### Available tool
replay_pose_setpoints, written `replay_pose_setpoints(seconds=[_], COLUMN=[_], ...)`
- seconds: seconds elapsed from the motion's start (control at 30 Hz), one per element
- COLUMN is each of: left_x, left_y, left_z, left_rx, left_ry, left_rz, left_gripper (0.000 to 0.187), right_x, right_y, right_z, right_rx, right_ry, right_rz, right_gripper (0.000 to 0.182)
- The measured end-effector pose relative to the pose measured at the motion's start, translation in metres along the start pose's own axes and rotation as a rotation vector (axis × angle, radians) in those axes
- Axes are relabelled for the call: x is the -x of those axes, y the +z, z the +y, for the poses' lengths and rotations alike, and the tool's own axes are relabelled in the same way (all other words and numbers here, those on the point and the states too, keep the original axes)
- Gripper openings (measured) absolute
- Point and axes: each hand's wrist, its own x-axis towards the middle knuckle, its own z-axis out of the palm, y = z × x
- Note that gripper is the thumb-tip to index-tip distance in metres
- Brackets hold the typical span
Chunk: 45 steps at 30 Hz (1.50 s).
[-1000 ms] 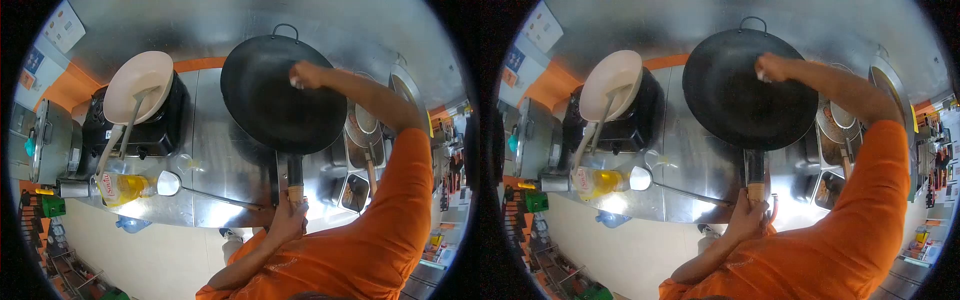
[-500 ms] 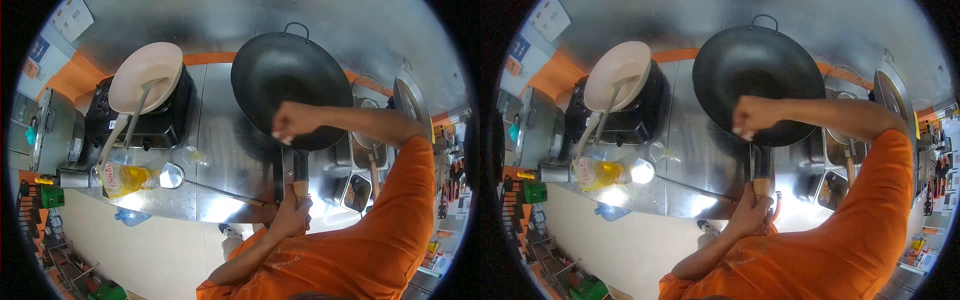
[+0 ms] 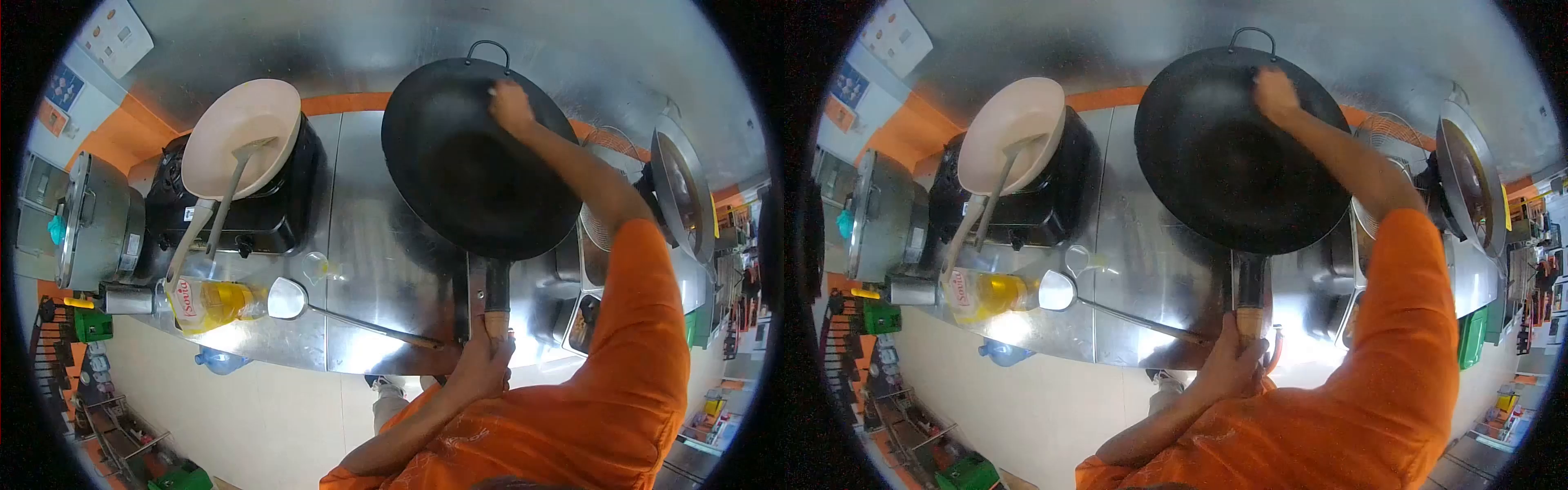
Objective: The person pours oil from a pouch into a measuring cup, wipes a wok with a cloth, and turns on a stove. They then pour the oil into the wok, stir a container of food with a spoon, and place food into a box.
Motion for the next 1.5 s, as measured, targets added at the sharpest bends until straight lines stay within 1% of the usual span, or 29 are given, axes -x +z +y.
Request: replay_pose_setpoints(seconds=[0.07,0.13,0.17,0.2,0.27,0.3,0.4,0.47,0.53,0.57,0.6,0.63,0.67,0.7,0.77,0.8,0.87,0.9,0.97,1.03,1.1,1.17,1.23,1.3,1.37,1.4,1.43,1.47,1.5], left_x=[-0.001,-0.001,0.001,-0.001,-0.011,-0.008,-0.006,-0.003,-0.004,-0.005,-0.004,-0.001,0.0,-0.002,-0.003,-0.002,0.001,0.001,-0.001,-0.002,0.0,-0.002,-0.01,-0.02,-0.026,-0.022,-0.02,-0.017,-0.012], left_y=[-0.001,-0.004,-0.006,-0.006,-0.007,-0.007,-0.005,-0.002,-0.001,0.0,0.001,0.002,0.003,0.003,0.005,0.006,0.008,0.01,0.009,0.005,0.006,0.005,0.004,-0.002,-0.006,-0.002,0.0,-0.002,-0.006], left_z=[0.001,0.008,0.01,0.003,-0.017,-0.016,-0.003,0.007,0.0,-0.003,0.0,0.004,0.007,0.007,0.002,0.003,0.007,0.003,-0.006,-0.009,-0.013,-0.012,-0.029,-0.05,-0.065,-0.061,-0.048,-0.038,-0.036], left_rx=[-0.08,-0.07,-0.057,-0.056,-0.107,-0.108,-0.114,-0.109,-0.127,-0.141,-0.148,-0.147,-0.144,-0.149,-0.124,-0.122,-0.115,-0.108,-0.18,-0.114,-0.032,0.052,0.042,0.036,-0.458,-0.446,-0.156,0.141,0.164], left_ry=[0.146,0.053,-0.04,-0.039,0.074,0.067,0.003,-0.069,-0.044,-0.019,-0.018,-0.026,-0.029,-0.029,-0.057,-0.057,-0.066,-0.062,0.065,0.092,0.107,0.019,0.071,0.124,0.492,0.487,0.314,0.148,0.145], left_rz=[0.036,-0.029,-0.101,-0.094,-0.052,-0.057,-0.04,-0.005,0.021,0.046,0.048,0.039,0.031,0.032,0.032,0.028,0.046,0.042,0.144,0.123,0.092,0.069,0.072,0.079,0.033,0.049,0.004,-0.032,0.014], left_gripper=[0.04,0.043,0.046,0.046,0.091,0.091,0.085,0.076,0.071,0.066,0.066,0.054,0.042,0.042,0.045,0.045,0.044,0.044,0.042,0.047,0.054,0.047,0.045,0.042,0.043,0.043,0.045,0.046,0.046], right_x=[-0.015,-0.011,0.003,0.025,0.078,0.098,0.132,0.118,0.071,0.037,0.016,0.005,-0.027,-0.039,-0.063,-0.065,-0.063,-0.063,-0.053,-0.016,0.02,0.056,0.089,0.12,0.143,0.147,0.149,0.157,0.171], right_y=[0.009,0.013,0.005,-0.007,-0.038,-0.051,-0.096,-0.085,-0.047,-0.035,-0.062,-0.082,-0.053,-0.056,-0.031,-0.03,-0.045,-0.043,-0.032,-0.021,-0.04,-0.068,-0.106,-0.127,-0.174,-0.209,-0.244,-0.269,-0.289], right_z=[-0.058,-0.118,-0.134,-0.148,-0.155,-0.148,-0.102,-0.039,0.04,0.067,0.049,0.011,0.009,-0.024,-0.047,-0.05,-0.059,-0.05,-0.017,0.025,0.042,0.053,0.005,-0.004,-0.06,-0.09,-0.117,-0.132,-0.143], right_rx=[-0.21,-0.421,-0.56,-0.696,-0.735,-0.776,-0.583,-0.184,0.367,0.361,0.454,0.449,0.531,0.64,0.582,0.585,0.263,0.268,0.653,0.573,0.643,0.535,0.726,-0.359,-0.627,-0.62,-0.617,-0.86,-1.1], right_ry=[-0.179,-0.213,-0.232,-0.254,-0.512,-0.503,-0.504,-0.92,-0.993,-0.759,-0.809,-0.543,-0.591,-0.65,-0.857,-0.856,-1.131,-1.136,-0.978,-0.849,-0.776,-0.698,-0.628,-0.146,-0.079,-0.182,-0.293,-0.206,-0.105], right_rz=[0.093,0.213,0.064,-0.089,-0.33,-0.502,-1.0,-1.114,-1.182,-1.173,-0.854,-0.653,-0.519,-0.49,-0.217,-0.22,0.07,0.066,-0.397,-0.541,-0.775,-0.794,-1.273,-1.585,-1.6,-1.412,-1.229,-1.047,-0.863], right_gripper=[0.019,0.011,0.009,0.008,0.007,0.008,0.013,0.013,0.011,0.012,0.019,0.027,0.031,0.031,0.028,0.028,0.016,0.016,0.014,0.014,0.016,0.009,0.016,0.022,0.025,0.025,0.025,0.024,0.024])
